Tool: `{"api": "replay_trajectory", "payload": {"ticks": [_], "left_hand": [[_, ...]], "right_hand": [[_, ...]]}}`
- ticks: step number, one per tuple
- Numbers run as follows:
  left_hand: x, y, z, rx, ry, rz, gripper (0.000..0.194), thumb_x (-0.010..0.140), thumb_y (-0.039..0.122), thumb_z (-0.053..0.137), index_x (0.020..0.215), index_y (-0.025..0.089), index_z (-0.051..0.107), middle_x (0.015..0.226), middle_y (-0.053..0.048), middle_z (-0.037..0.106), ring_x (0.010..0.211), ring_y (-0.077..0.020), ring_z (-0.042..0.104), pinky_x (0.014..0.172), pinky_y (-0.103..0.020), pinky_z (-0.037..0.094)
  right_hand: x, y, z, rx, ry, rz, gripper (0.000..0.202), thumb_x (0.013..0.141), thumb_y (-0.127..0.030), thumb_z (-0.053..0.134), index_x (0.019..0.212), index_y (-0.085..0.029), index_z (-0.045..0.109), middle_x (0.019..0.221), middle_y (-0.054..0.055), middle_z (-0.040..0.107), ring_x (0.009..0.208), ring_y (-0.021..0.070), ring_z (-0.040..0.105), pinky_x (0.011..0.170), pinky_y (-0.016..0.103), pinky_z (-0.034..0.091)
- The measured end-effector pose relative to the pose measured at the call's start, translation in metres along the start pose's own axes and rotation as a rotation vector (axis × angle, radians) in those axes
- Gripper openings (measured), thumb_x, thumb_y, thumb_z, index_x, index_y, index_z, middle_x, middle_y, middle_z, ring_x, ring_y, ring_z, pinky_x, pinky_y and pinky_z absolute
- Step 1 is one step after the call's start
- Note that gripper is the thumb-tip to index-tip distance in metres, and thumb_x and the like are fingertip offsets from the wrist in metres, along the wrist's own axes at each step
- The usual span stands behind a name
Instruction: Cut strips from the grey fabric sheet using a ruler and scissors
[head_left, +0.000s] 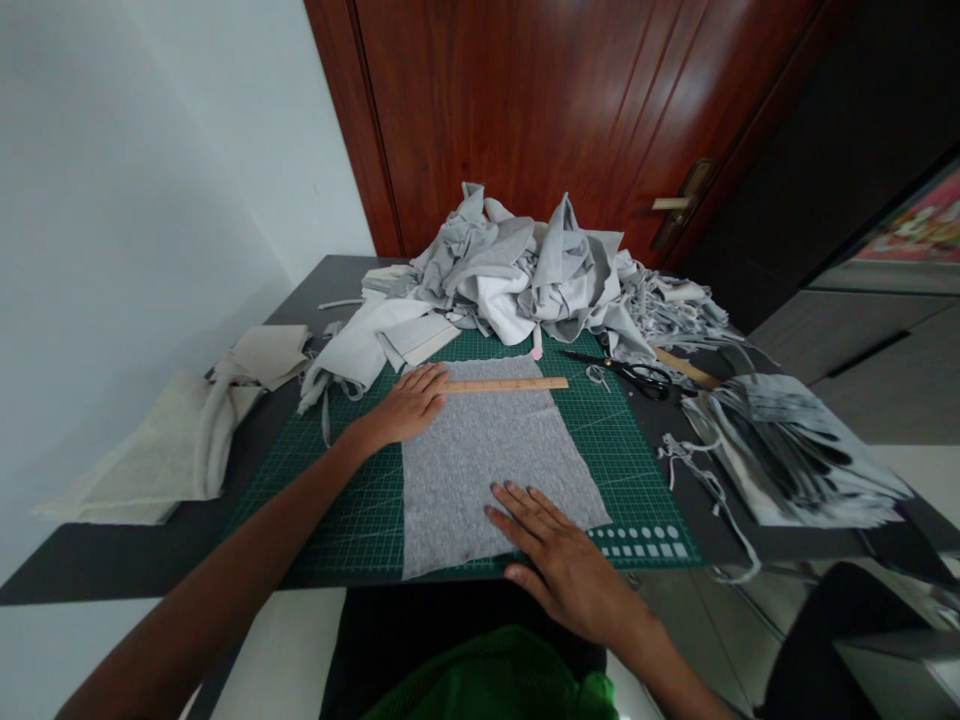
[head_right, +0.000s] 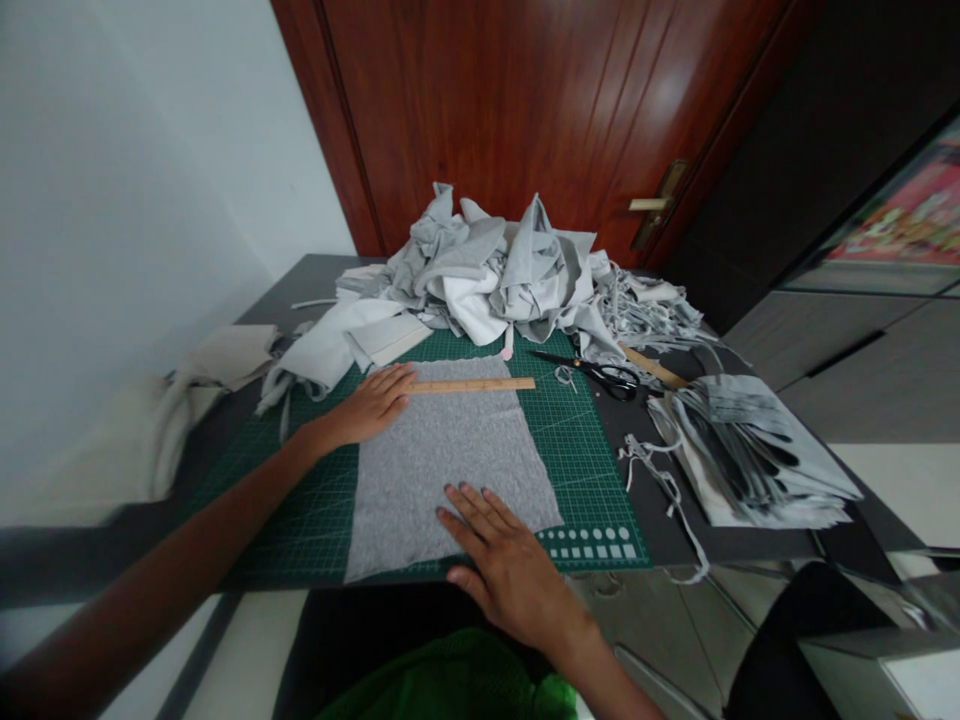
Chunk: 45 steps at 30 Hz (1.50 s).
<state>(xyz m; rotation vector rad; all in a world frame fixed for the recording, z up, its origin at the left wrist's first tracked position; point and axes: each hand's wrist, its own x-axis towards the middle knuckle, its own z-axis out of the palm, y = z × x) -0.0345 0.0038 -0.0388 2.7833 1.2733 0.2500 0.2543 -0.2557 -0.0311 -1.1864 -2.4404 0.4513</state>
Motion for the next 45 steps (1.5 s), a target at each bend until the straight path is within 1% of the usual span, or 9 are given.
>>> {"api": "replay_trajectory", "payload": {"ticks": [11, 20, 26, 28, 31, 33, 36, 40, 45], "left_hand": [[-0.077, 0.026, -0.002, 0.12, 0.097, -0.152, 0.062, 0.112, 0.044, 0.031, 0.164, 0.012, 0.044, 0.173, -0.017, 0.04, 0.163, -0.0329, 0.035, 0.133, -0.054, 0.034], [-0.138, 0.102, -0.012, 0.238, 0.197, -0.304, 0.062, 0.11, 0.051, 0.034, 0.155, 0.013, 0.055, 0.157, -0.024, 0.058, 0.143, -0.0421, 0.057, 0.113, -0.061, 0.053], [-0.16, 0.134, -0.03, 0.222, 0.128, -0.322, 0.056, 0.109, 0.054, 0.037, 0.147, 0.022, 0.064, 0.129, -0.02, 0.072, 0.112, -0.0395, 0.069, 0.089, -0.057, 0.061], [-0.159, 0.135, -0.037, 0.186, 0.116, -0.294, 0.055, 0.109, 0.054, 0.037, 0.147, 0.024, 0.064, 0.127, -0.019, 0.073, 0.113, -0.0399, 0.068, 0.091, -0.059, 0.06], [-0.141, 0.127, -0.045, 0.098, 0.133, -0.151, 0.058, 0.11, 0.053, 0.037, 0.158, 0.026, 0.054, 0.152, -0.016, 0.063, 0.141, -0.0387, 0.057, 0.114, -0.062, 0.051], [-0.121, 0.116, -0.047, -0.004, 0.11, -0.01, 0.058, 0.112, 0.046, 0.032, 0.167, 0.03, 0.041, 0.168, -0.008, 0.049, 0.158, -0.0308, 0.043, 0.13, -0.058, 0.038], [-0.092, 0.096, -0.045, -0.132, 0.043, 0.103, 0.059, 0.114, 0.035, 0.025, 0.172, 0.029, 0.029, 0.177, -0.002, 0.036, 0.165, -0.0204, 0.032, 0.136, -0.046, 0.032], [-0.075, 0.077, -0.035, -0.16, -0.016, 0.12, 0.059, 0.115, 0.036, 0.027, 0.173, 0.026, 0.027, 0.179, -0.004, 0.032, 0.167, -0.0202, 0.027, 0.137, -0.043, 0.029], [-0.082, 0.078, -0.02, -0.123, -0.026, 0.111, 0.062, 0.115, 0.039, 0.029, 0.175, 0.028, 0.02, 0.182, -0.004, 0.022, 0.168, -0.0227, 0.022, 0.139, -0.049, 0.022]], "right_hand": [[-0.008, 0.038, -0.045, 0.252, -0.114, -0.055, 0.045, 0.11, -0.032, 0.057, 0.155, -0.033, 0.061, 0.164, 0.005, 0.057, 0.157, 0.0233, 0.046, 0.132, 0.057, 0.035], [-0.011, 0.08, -0.063, 0.397, -0.055, -0.118, 0.028, 0.108, -0.028, 0.058, 0.129, -0.032, 0.077, 0.132, 0.004, 0.08, 0.14, 0.0226, 0.065, 0.126, 0.059, 0.045], [-0.001, 0.104, -0.094, 0.297, -0.042, 0.072, 0.032, 0.11, -0.038, 0.052, 0.112, -0.028, 0.083, 0.119, 0.006, 0.085, 0.123, 0.0252, 0.076, 0.113, 0.05, 0.059], [-0.001, 0.098, -0.095, 0.224, 0.037, 0.104, 0.034, 0.111, -0.039, 0.051, 0.119, -0.028, 0.082, 0.129, 0.007, 0.081, 0.13, 0.0267, 0.072, 0.114, 0.05, 0.059], [-0.003, 0.077, -0.079, 0.112, 0.161, 0.134, 0.04, 0.111, -0.04, 0.05, 0.143, -0.031, 0.071, 0.16, 0.006, 0.062, 0.15, 0.0303, 0.055, 0.124, 0.058, 0.048], [-0.006, 0.062, -0.059, 0.015, 0.188, 0.166, 0.051, 0.11, -0.041, 0.051, 0.161, -0.034, 0.054, 0.175, 0.006, 0.041, 0.16, 0.0325, 0.041, 0.128, 0.062, 0.042], [-0.01, 0.053, -0.031, -0.109, 0.204, 0.174, 0.063, 0.111, -0.043, 0.05, 0.171, -0.038, 0.034, 0.182, 0.006, 0.023, 0.166, 0.0336, 0.028, 0.129, 0.067, 0.035], [-0.017, 0.062, -0.013, -0.198, 0.203, 0.189, 0.073, 0.112, -0.043, 0.049, 0.176, -0.039, 0.014, 0.184, 0.008, 0.015, 0.167, 0.0335, 0.023, 0.13, 0.067, 0.034], [-0.02, 0.076, -0.016, -0.231, 0.179, 0.184, 0.078, 0.112, -0.043, 0.047, 0.177, -0.036, 0.005, 0.184, 0.011, 0.015, 0.168, 0.0328, 0.02, 0.13, 0.066, 0.034]]}}
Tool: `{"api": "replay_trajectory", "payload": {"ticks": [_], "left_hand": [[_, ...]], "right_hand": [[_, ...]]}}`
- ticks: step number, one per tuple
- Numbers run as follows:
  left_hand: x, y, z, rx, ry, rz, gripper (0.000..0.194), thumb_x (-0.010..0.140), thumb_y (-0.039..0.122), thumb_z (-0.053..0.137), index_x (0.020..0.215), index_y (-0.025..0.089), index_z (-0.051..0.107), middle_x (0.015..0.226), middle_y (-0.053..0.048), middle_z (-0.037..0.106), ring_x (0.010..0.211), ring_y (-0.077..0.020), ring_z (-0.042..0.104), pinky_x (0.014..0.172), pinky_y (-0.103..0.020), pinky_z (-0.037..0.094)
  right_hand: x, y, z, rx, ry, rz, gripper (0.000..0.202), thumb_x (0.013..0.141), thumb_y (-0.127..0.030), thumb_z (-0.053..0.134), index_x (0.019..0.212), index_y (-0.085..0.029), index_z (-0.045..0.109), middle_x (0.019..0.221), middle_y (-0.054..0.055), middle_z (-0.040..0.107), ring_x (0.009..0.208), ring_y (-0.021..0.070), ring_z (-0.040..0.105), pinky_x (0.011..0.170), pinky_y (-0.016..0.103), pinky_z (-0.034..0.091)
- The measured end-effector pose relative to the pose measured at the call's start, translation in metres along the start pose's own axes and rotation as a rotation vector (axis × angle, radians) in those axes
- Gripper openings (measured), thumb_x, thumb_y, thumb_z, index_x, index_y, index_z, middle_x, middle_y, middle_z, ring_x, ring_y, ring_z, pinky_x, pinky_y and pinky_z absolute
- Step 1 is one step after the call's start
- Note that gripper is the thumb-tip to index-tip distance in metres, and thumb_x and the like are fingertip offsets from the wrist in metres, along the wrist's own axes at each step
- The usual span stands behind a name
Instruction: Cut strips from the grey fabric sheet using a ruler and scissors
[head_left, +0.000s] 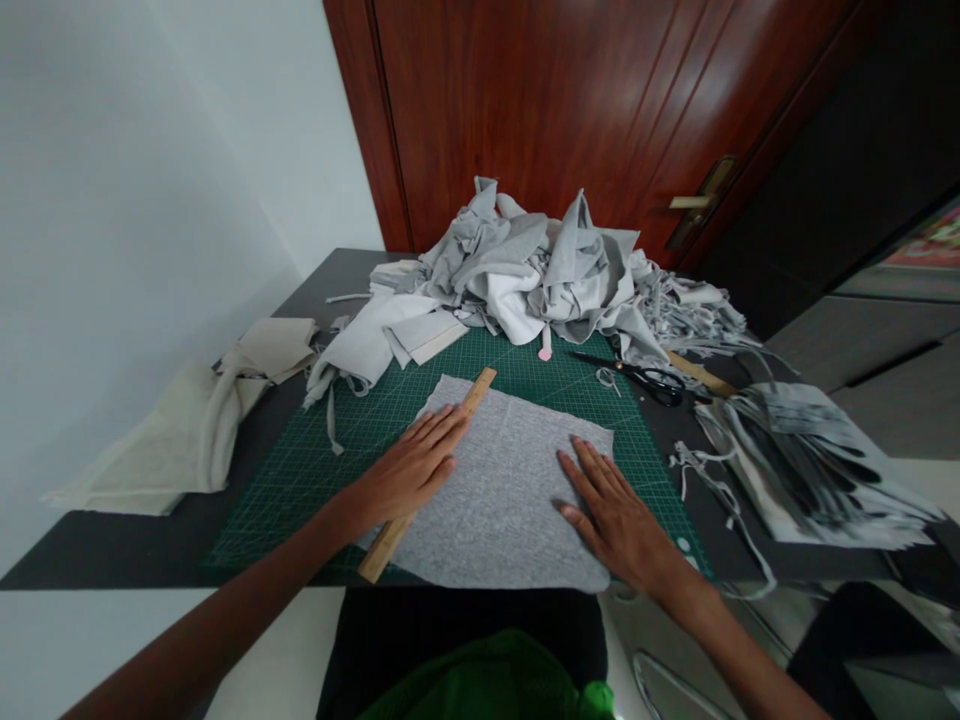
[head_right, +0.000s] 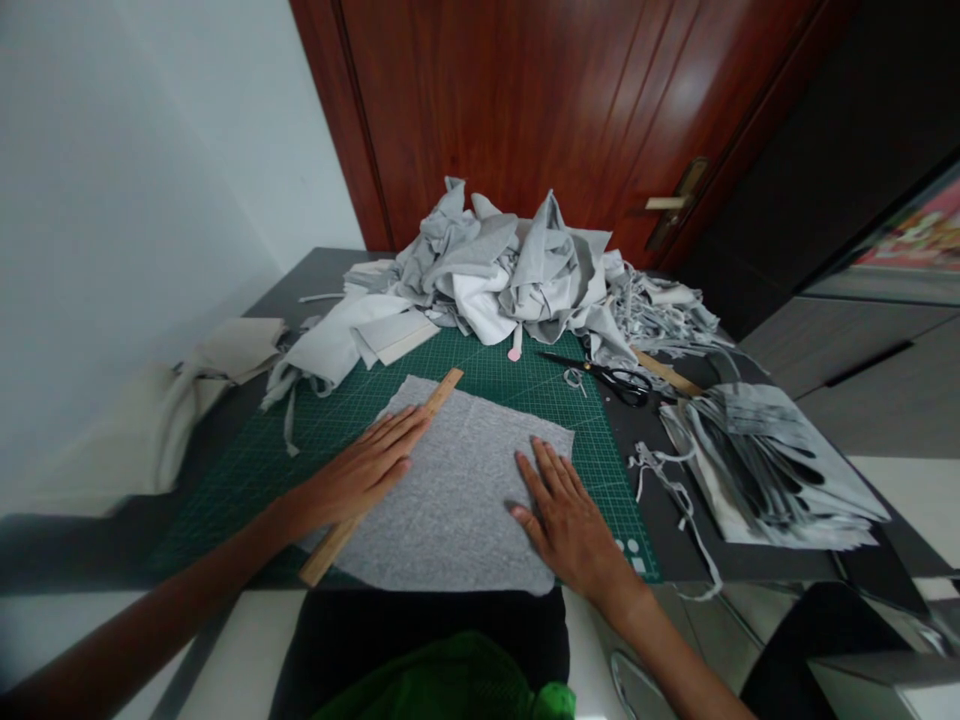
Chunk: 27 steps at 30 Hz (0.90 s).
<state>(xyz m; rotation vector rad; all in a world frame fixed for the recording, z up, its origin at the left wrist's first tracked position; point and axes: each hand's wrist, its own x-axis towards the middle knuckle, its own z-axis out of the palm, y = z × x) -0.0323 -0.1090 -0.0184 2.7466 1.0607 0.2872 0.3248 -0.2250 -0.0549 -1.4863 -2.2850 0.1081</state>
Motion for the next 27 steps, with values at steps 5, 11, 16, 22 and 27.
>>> {"api": "replay_trajectory", "payload": {"ticks": [5, 11, 16, 22, 27], "left_hand": [[-0.006, 0.006, 0.009, 0.044, 0.036, -0.018, 0.062, 0.115, 0.035, 0.03, 0.175, 0.026, 0.021, 0.182, -0.006, 0.017, 0.169, -0.0253, 0.02, 0.138, -0.05, 0.023], [-0.011, 0.012, 0.019, 0.105, 0.095, -0.058, 0.065, 0.113, 0.027, 0.033, 0.176, 0.027, 0.015, 0.182, -0.006, 0.019, 0.168, -0.026, 0.023, 0.138, -0.048, 0.023], [-0.017, 0.024, 0.027, 0.129, 0.136, -0.14, 0.065, 0.111, 0.024, 0.032, 0.175, 0.022, 0.019, 0.181, -0.009, 0.022, 0.168, -0.0258, 0.022, 0.137, -0.05, 0.025], [-0.021, 0.037, 0.037, 0.159, 0.185, -0.264, 0.064, 0.11, 0.025, 0.033, 0.173, 0.019, 0.025, 0.181, -0.012, 0.024, 0.168, -0.0274, 0.023, 0.136, -0.053, 0.025], [-0.013, 0.034, 0.037, 0.157, 0.163, -0.313, 0.063, 0.111, 0.025, 0.03, 0.173, 0.017, 0.024, 0.18, -0.013, 0.025, 0.168, -0.0268, 0.021, 0.137, -0.053, 0.022]], "right_hand": [[0.009, 0.012, -0.006, -0.026, -0.053, -0.052, 0.079, 0.113, -0.043, 0.046, 0.177, -0.034, 0.0, 0.184, 0.011, 0.013, 0.168, 0.0311, 0.019, 0.131, 0.064, 0.033], [0.028, 0.039, -0.009, -0.073, -0.09, -0.155, 0.081, 0.114, -0.042, 0.044, 0.176, -0.034, -0.007, 0.184, 0.011, 0.01, 0.168, 0.0298, 0.016, 0.134, 0.06, 0.03], [0.055, 0.072, -0.014, -0.064, -0.139, -0.259, 0.08, 0.113, -0.042, 0.044, 0.176, -0.034, -0.005, 0.184, 0.009, 0.01, 0.168, 0.03, 0.017, 0.134, 0.06, 0.029], [0.085, 0.101, -0.021, -0.008, -0.207, -0.395, 0.079, 0.112, -0.046, 0.049, 0.176, -0.034, 0.003, 0.183, 0.007, 0.01, 0.168, 0.0295, 0.017, 0.134, 0.059, 0.028], [0.099, 0.108, -0.019, -0.013, -0.21, -0.427, 0.083, 0.111, -0.045, 0.051, 0.176, -0.034, 0.001, 0.183, 0.008, 0.007, 0.167, 0.0309, 0.016, 0.134, 0.061, 0.027]]}}
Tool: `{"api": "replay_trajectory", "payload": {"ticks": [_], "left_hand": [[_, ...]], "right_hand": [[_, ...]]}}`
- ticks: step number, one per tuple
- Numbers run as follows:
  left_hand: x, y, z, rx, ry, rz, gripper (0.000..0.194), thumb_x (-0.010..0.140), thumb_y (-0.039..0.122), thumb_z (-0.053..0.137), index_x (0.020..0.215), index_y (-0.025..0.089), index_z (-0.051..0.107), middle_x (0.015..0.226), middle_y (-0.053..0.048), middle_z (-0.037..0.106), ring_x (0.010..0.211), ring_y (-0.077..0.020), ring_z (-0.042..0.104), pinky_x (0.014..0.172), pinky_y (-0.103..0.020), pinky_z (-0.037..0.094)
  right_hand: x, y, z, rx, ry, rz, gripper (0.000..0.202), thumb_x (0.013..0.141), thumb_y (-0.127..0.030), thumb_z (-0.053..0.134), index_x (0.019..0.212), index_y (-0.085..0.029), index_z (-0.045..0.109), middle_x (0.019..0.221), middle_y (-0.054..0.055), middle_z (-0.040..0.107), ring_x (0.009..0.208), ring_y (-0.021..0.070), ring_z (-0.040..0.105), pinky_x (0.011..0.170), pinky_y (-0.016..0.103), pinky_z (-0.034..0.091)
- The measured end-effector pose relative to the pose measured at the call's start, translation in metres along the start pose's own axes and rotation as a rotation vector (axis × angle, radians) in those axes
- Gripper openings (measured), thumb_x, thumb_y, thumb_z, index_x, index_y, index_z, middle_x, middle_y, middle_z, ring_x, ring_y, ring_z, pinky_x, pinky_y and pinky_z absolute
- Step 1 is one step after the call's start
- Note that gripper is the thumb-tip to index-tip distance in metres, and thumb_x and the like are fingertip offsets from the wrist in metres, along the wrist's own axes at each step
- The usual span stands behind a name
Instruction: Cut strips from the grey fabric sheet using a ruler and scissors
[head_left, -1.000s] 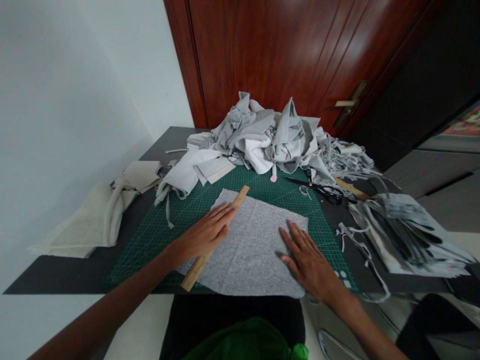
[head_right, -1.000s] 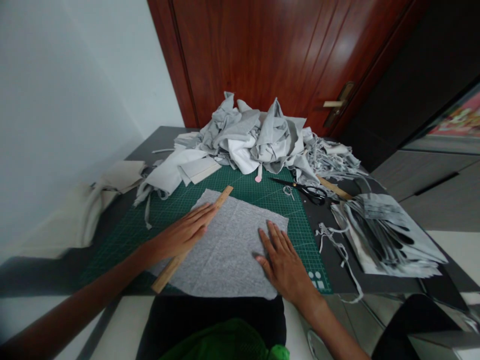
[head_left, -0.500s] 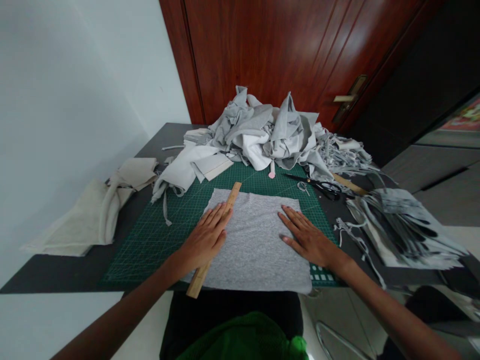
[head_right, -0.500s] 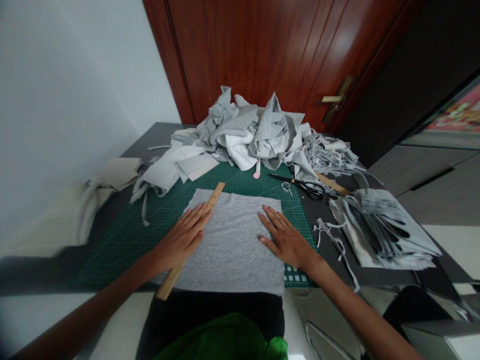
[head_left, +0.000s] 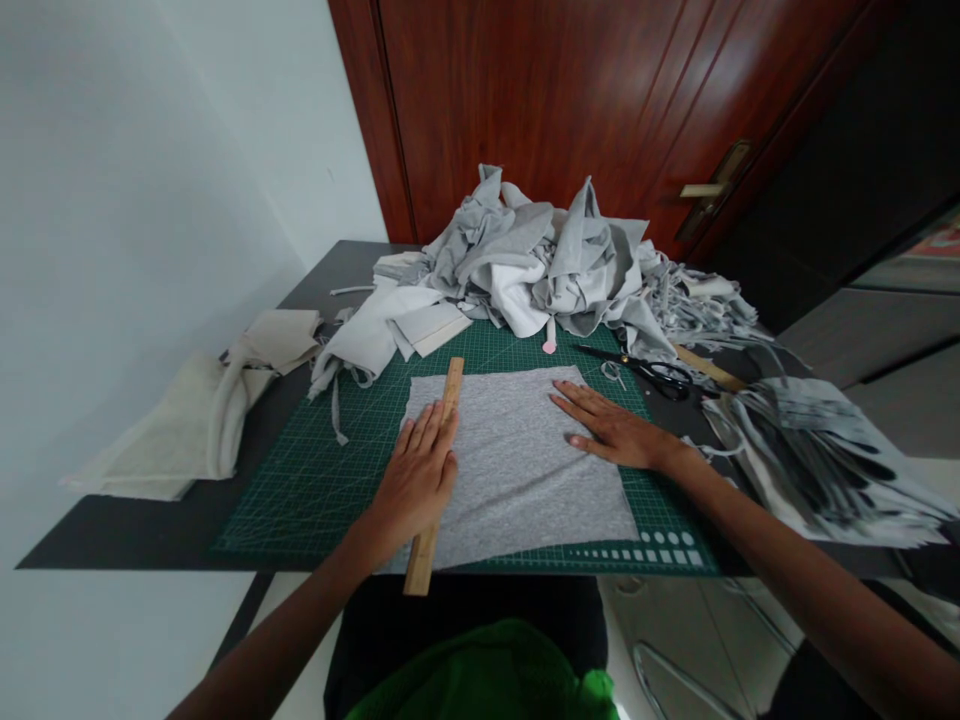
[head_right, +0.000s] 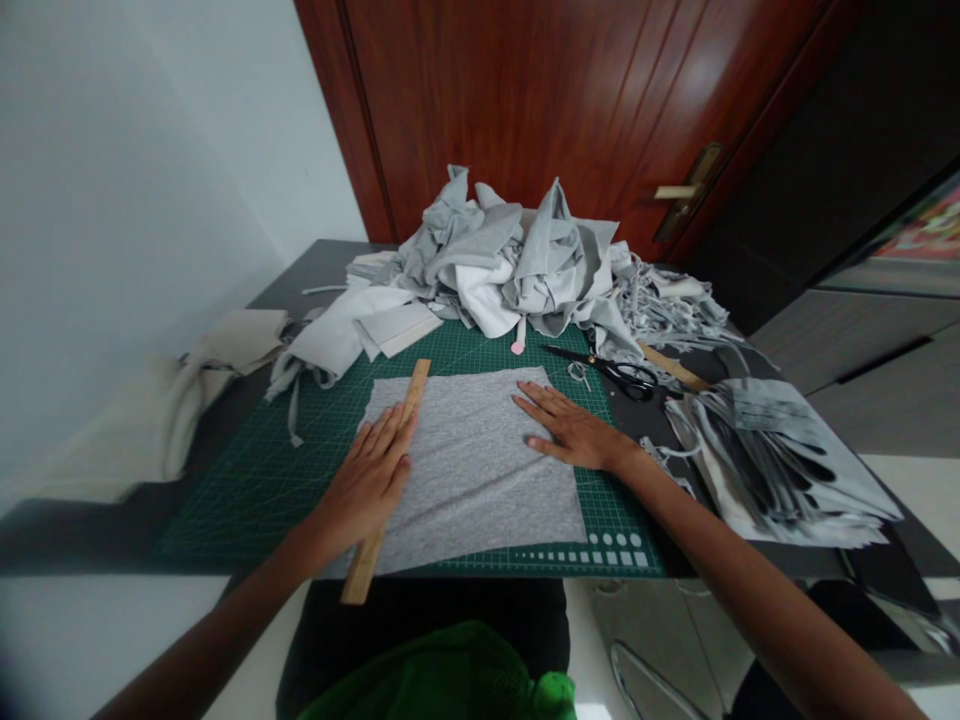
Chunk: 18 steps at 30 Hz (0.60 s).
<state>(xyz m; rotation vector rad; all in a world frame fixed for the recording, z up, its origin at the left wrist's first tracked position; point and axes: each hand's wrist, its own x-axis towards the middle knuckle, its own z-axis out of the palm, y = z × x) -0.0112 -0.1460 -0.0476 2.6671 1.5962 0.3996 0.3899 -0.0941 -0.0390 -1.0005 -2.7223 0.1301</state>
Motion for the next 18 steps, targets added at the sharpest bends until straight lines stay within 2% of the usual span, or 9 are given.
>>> {"api": "replay_trajectory", "payload": {"ticks": [3, 5, 8, 10, 14, 18], "left_hand": [[0.008, -0.003, -0.001, 0.005, -0.027, -0.01, 0.062, 0.111, 0.025, 0.029, 0.172, 0.015, 0.026, 0.18, -0.015, 0.024, 0.169, -0.0269, 0.02, 0.137, -0.053, 0.021], [0.012, -0.005, -0.002, 0.007, -0.048, -0.012, 0.062, 0.111, 0.026, 0.029, 0.172, 0.014, 0.027, 0.18, -0.016, 0.023, 0.169, -0.0278, 0.019, 0.137, -0.054, 0.021], [0.014, -0.008, -0.001, 0.003, -0.056, 0.001, 0.063, 0.111, 0.026, 0.029, 0.172, 0.015, 0.026, 0.18, -0.015, 0.024, 0.169, -0.0275, 0.018, 0.137, -0.053, 0.021], [0.014, -0.009, -0.001, 0.0, -0.044, 0.008, 0.063, 0.11, 0.027, 0.03, 0.173, 0.017, 0.026, 0.18, -0.013, 0.024, 0.169, -0.0271, 0.018, 0.137, -0.053, 0.022], [0.016, -0.014, -0.001, -0.002, -0.045, 0.018, 0.062, 0.111, 0.028, 0.028, 0.172, 0.015, 0.028, 0.18, -0.013, 0.026, 0.169, -0.0269, 0.02, 0.137, -0.052, 0.022], [0.02, -0.018, -0.001, -0.006, -0.04, 0.018, 0.062, 0.11, 0.029, 0.027, 0.171, 0.015, 0.031, 0.179, -0.013, 0.029, 0.168, -0.0273, 0.024, 0.136, -0.051, 0.024]], "right_hand": [[-0.001, -0.008, -0.004, -0.018, 0.036, 0.052, 0.083, 0.112, -0.042, 0.05, 0.175, -0.036, -0.004, 0.183, 0.006, 0.003, 0.167, 0.0319, 0.015, 0.133, 0.063, 0.028], [-0.005, -0.024, -0.01, -0.018, 0.079, 0.097, 0.081, 0.113, -0.038, 0.047, 0.175, -0.039, -0.004, 0.183, 0.003, 0.001, 0.168, 0.0322, 0.014, 0.133, 0.064, 0.027], [-0.018, -0.062, -0.019, 0.013, 0.108, 0.102, 0.075, 0.113, -0.036, 0.044, 0.175, -0.04, 0.001, 0.184, -0.001, -0.001, 0.168, 0.0327, 0.014, 0.134, 0.064, 0.026], [-0.029, -0.091, -0.02, 0.047, 0.089, 0.064, 0.075, 0.112, -0.039, 0.045, 0.176, -0.039, 0.005, 0.184, -0.002, 0.004, 0.167, 0.0319, 0.018, 0.134, 0.059, 0.03], [-0.053, -0.136, -0.008, 0.046, 0.042, 0.067, 0.076, 0.112, -0.046, 0.047, 0.176, -0.034, 0.008, 0.184, 0.002, 0.011, 0.167, 0.029, 0.023, 0.134, 0.053, 0.034], [-0.072, -0.154, 0.007, -0.007, 0.043, 0.167, 0.077, 0.113, -0.048, 0.045, 0.177, -0.029, 0.007, 0.183, 0.008, 0.014, 0.168, 0.0274, 0.019, 0.135, 0.055, 0.029]]}}
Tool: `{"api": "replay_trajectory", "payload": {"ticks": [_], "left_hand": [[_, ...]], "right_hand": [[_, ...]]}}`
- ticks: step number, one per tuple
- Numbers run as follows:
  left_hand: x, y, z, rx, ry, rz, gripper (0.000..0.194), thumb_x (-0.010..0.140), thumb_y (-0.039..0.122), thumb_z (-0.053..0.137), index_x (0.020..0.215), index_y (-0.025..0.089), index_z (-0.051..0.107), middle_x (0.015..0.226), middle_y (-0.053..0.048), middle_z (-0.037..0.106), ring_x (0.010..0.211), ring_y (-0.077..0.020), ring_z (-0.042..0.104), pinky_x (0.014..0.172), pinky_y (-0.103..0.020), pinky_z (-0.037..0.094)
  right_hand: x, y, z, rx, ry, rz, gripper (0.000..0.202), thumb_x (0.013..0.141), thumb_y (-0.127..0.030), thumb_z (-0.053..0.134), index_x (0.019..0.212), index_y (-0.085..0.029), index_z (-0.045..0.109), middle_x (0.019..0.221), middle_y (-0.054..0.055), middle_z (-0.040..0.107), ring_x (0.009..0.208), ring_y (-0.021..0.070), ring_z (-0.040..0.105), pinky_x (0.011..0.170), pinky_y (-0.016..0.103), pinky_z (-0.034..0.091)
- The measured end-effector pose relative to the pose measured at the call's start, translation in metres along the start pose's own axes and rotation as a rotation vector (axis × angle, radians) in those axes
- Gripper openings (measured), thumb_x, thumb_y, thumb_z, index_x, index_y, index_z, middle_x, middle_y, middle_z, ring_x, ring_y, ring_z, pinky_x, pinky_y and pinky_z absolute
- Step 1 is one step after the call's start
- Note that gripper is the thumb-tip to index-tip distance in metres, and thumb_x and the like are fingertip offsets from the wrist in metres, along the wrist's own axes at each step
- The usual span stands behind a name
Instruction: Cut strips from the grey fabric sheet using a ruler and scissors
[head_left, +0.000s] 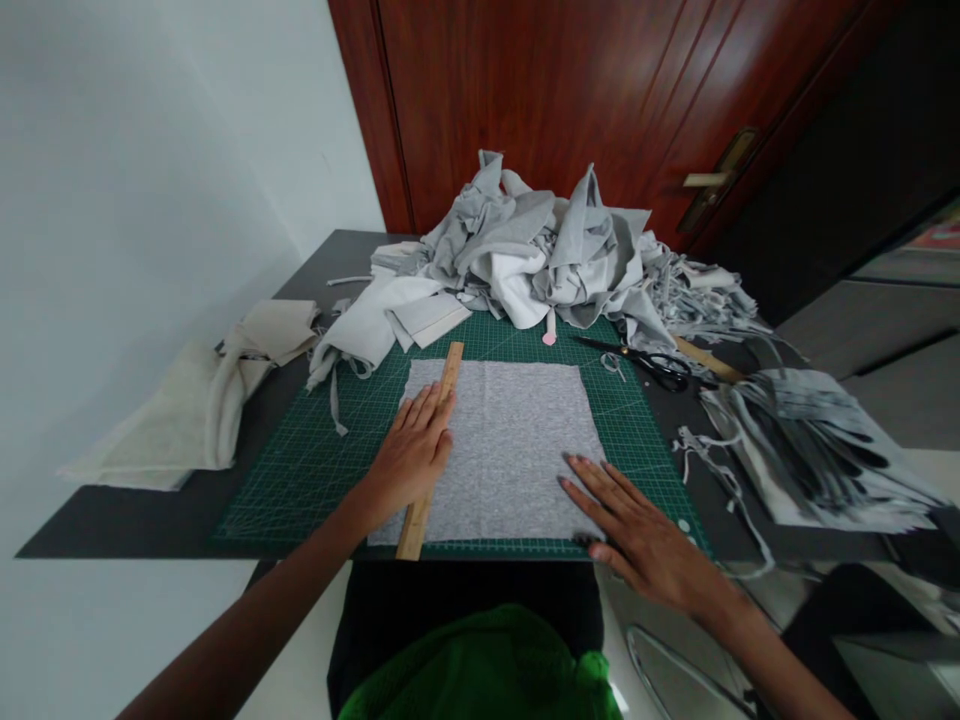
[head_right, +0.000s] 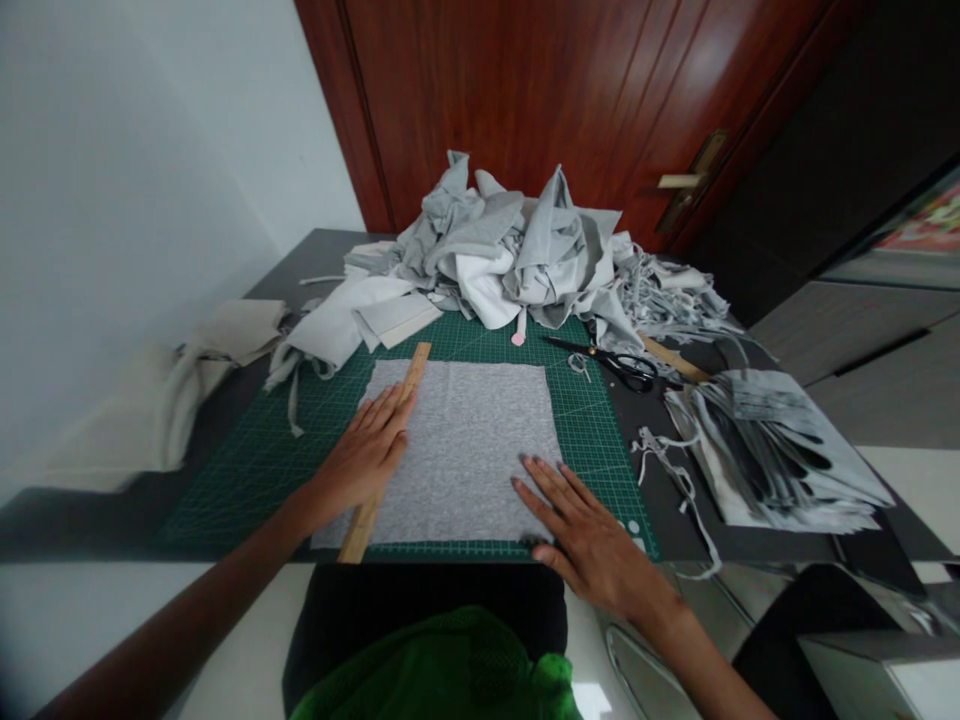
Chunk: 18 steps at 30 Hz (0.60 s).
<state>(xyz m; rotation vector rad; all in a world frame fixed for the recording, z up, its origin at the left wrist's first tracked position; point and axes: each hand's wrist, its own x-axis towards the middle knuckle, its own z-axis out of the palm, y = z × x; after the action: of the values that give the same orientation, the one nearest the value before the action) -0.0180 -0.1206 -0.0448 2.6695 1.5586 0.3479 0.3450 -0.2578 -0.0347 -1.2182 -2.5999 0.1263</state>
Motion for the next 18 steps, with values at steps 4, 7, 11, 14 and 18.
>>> {"api": "replay_trajectory", "payload": {"ticks": [4, 7, 11, 14, 18], "left_hand": [[0.003, 0.005, -0.006, -0.011, 0.029, -0.018, 0.062, 0.109, 0.029, 0.028, 0.169, 0.011, 0.032, 0.175, -0.016, 0.037, 0.164, -0.0298, 0.031, 0.133, -0.053, 0.028], [-0.003, 0.015, -0.024, -0.004, 0.07, -0.09, 0.06, 0.11, 0.035, 0.035, 0.163, 0.009, 0.039, 0.159, -0.02, 0.054, 0.149, -0.0344, 0.048, 0.122, -0.053, 0.04], [-0.033, 0.034, -0.05, 0.04, 0.068, -0.18, 0.043, 0.108, 0.039, 0.043, 0.139, 0.015, 0.06, 0.124, -0.017, 0.07, 0.116, -0.035, 0.062, 0.101, -0.051, 0.05], [-0.067, 0.048, -0.057, 0.019, 0.057, -0.197, 0.036, 0.106, 0.04, 0.047, 0.13, 0.017, 0.061, 0.12, -0.015, 0.07, 0.111, -0.0346, 0.063, 0.096, -0.051, 0.051], [-0.104, 0.063, -0.049, -0.029, 0.078, -0.253, 0.043, 0.104, 0.044, 0.052, 0.138, 0.018, 0.056, 0.113, -0.012, 0.07, 0.106, -0.0328, 0.066, 0.093, -0.048, 0.055]], "right_hand": [[-0.006, -0.002, -0.001, 0.007, -0.013, 0.033, 0.077, 0.113, -0.05, 0.044, 0.177, -0.03, 0.007, 0.183, 0.007, 0.017, 0.168, 0.0261, 0.019, 0.136, 0.055, 0.027], [-0.004, 0.003, -0.011, 0.062, -0.018, 0.036, 0.071, 0.114, -0.048, 0.038, 0.177, -0.033, 0.008, 0.182, 0.006, 0.022, 0.167, 0.0255, 0.025, 0.135, 0.055, 0.03], [0.0, 0.017, -0.03, 0.131, 0.062, 0.055, 0.065, 0.113, -0.047, 0.042, 0.175, -0.035, 0.024, 0.175, 0.008, 0.041, 0.16, 0.0304, 0.041, 0.128, 0.059, 0.042], [0.01, 0.029, -0.046, 0.165, 0.137, 0.073, 0.057, 0.111, -0.041, 0.049, 0.167, -0.033, 0.044, 0.16, 0.011, 0.06, 0.147, 0.0321, 0.056, 0.122, 0.058, 0.049], [0.036, 0.041, -0.061, 0.174, 0.245, 0.056, 0.04, 0.109, -0.034, 0.053, 0.148, -0.032, 0.065, 0.143, 0.01, 0.071, 0.133, 0.0308, 0.065, 0.115, 0.056, 0.053]]}}
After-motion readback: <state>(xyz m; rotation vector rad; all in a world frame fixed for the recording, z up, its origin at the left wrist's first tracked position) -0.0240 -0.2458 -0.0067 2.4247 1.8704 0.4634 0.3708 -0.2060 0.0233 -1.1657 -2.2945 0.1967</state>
